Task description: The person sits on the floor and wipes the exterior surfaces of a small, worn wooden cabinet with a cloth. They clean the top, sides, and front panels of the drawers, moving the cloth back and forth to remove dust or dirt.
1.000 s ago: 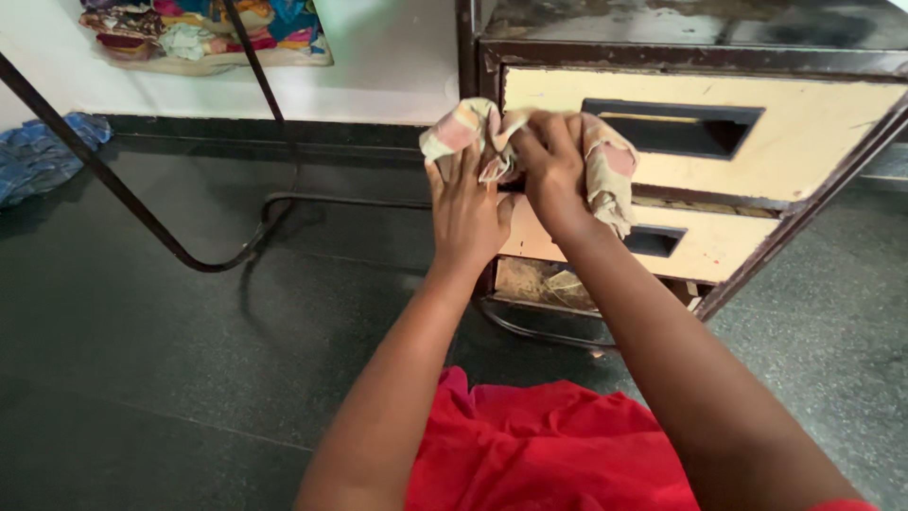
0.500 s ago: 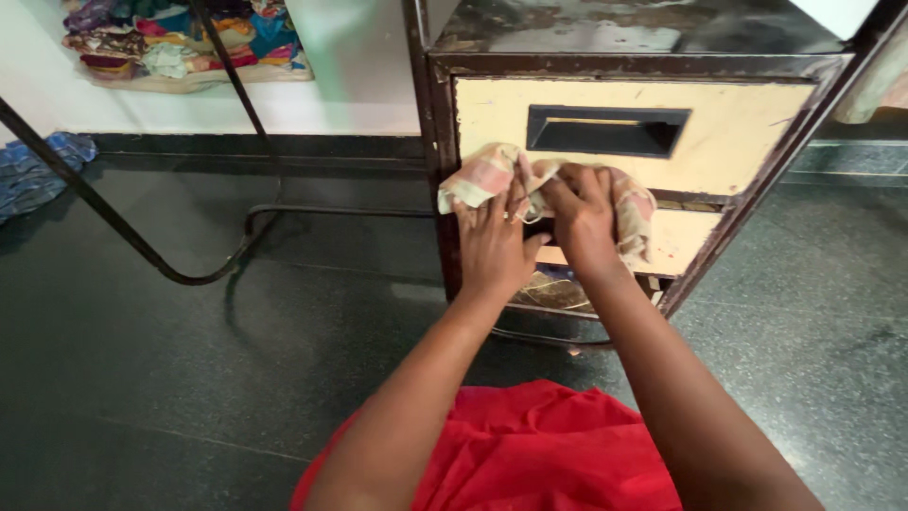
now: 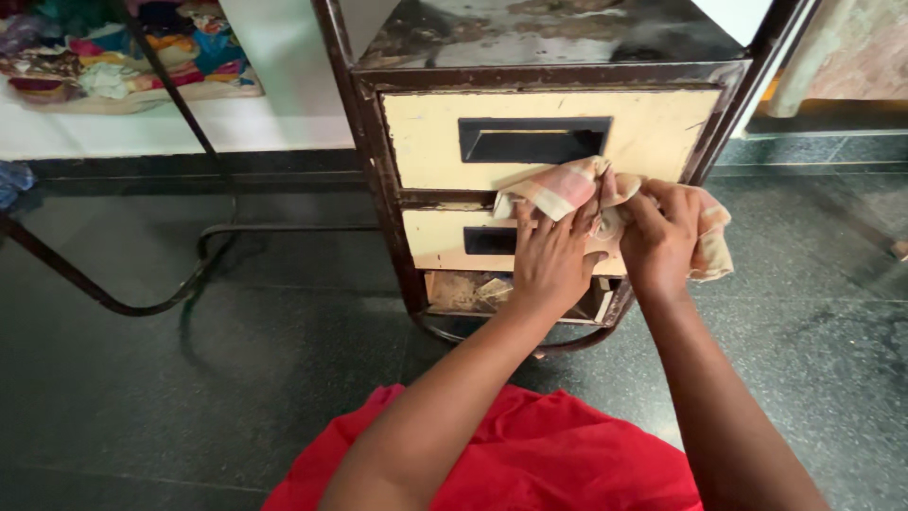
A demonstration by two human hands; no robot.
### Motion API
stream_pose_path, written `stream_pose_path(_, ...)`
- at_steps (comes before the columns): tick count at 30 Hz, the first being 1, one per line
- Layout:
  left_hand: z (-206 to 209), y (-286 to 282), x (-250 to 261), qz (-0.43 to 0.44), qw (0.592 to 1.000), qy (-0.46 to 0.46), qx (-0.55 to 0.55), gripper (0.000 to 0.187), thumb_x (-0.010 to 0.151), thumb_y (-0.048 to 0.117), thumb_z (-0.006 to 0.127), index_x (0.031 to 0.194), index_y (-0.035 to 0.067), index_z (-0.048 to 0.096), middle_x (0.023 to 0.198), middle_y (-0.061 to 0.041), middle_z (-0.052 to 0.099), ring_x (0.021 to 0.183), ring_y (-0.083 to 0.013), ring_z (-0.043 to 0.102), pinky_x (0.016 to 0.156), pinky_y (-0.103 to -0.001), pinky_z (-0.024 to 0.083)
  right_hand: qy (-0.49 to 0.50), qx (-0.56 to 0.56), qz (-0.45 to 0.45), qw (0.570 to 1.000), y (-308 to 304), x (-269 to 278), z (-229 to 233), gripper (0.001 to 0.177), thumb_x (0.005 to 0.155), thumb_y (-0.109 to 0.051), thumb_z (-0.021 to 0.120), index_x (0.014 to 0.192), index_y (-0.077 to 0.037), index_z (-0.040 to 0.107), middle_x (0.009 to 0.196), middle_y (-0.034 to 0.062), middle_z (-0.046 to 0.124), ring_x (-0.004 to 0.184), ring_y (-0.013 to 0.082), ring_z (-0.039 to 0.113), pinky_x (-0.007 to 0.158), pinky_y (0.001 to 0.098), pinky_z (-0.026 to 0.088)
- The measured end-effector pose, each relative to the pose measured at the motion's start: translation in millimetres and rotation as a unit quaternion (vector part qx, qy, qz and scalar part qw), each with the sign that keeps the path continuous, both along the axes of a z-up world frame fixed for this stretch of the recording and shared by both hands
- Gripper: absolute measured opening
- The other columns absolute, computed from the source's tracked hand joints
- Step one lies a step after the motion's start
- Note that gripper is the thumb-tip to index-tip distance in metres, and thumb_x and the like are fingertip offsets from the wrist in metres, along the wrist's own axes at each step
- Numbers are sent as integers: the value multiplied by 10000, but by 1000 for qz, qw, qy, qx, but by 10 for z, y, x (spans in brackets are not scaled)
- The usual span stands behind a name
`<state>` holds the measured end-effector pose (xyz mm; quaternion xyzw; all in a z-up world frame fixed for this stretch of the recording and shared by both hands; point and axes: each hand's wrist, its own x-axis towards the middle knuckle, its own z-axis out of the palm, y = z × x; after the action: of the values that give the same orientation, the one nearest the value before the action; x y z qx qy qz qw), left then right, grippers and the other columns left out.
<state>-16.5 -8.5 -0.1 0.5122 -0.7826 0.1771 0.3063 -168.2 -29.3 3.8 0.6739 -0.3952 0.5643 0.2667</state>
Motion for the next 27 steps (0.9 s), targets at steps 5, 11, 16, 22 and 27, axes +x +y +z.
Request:
stream_pose_path(5, 110, -148, -200, -16, 1000, -12, 10, 675, 910, 502, 644, 1476, 146, 553, 1519, -69, 508, 1457, -263, 394, 1247, -642, 151, 13, -35, -55, 998, -169, -328, 83, 156, 888, 80, 775, 966, -48, 733, 1107, 80, 703, 1065, 274, 626, 1015, 415, 501)
stream_pose_path(11, 660, -339, -346, -16, 997, -58, -40, 633, 920, 455, 644, 1476, 174, 531, 1535, -65, 498, 1482, -290, 392, 1271, -609, 138, -18, -69, -119, 990, -460, -577, 456, 137, 1029, -6, 826, 940, -81, 752, 1129, 34, 722, 1117, 230, 642, 934, 380, 514)
stream_pose_path(16, 1028, -521, -166, -35, 997, -48, -57, 795, 907, 538, 647, 1555, 192, 344, 1576, -89, 418, 1494, -327, 352, 1236, -625, 123, 8, -86, -78, 993, -370, -459, 793, 181, 952, 76, 749, 1072, -51, 796, 1143, 47, 716, 1066, 238, 607, 898, 365, 503)
stream_pose_path(22, 1142, -465, 378, 21, 997, -46, -52, 907, 910, 419, 693, 1636, 274, 169, 1677, 8, 310, 1569, -263, 243, 1261, -589, 183, 48, -76, -25, 996, -171, 72, 1140, 333, 830, 128, 683, 1109, -25, 783, 1127, 98, 682, 1068, 309, 594, 910, 395, 502)
stream_pose_path(27, 1158, -387, 959, 66, 995, -24, -65, 908, 895, 439, 717, 1628, 302, 199, 1667, -2, 285, 1552, -271, 205, 1269, -592, 200, 59, -78, 45, 994, -182, 722, 1237, 396, 825, 165, 639, 1126, -40, 793, 1121, 115, 676, 1046, 334, 593, 907, 412, 507)
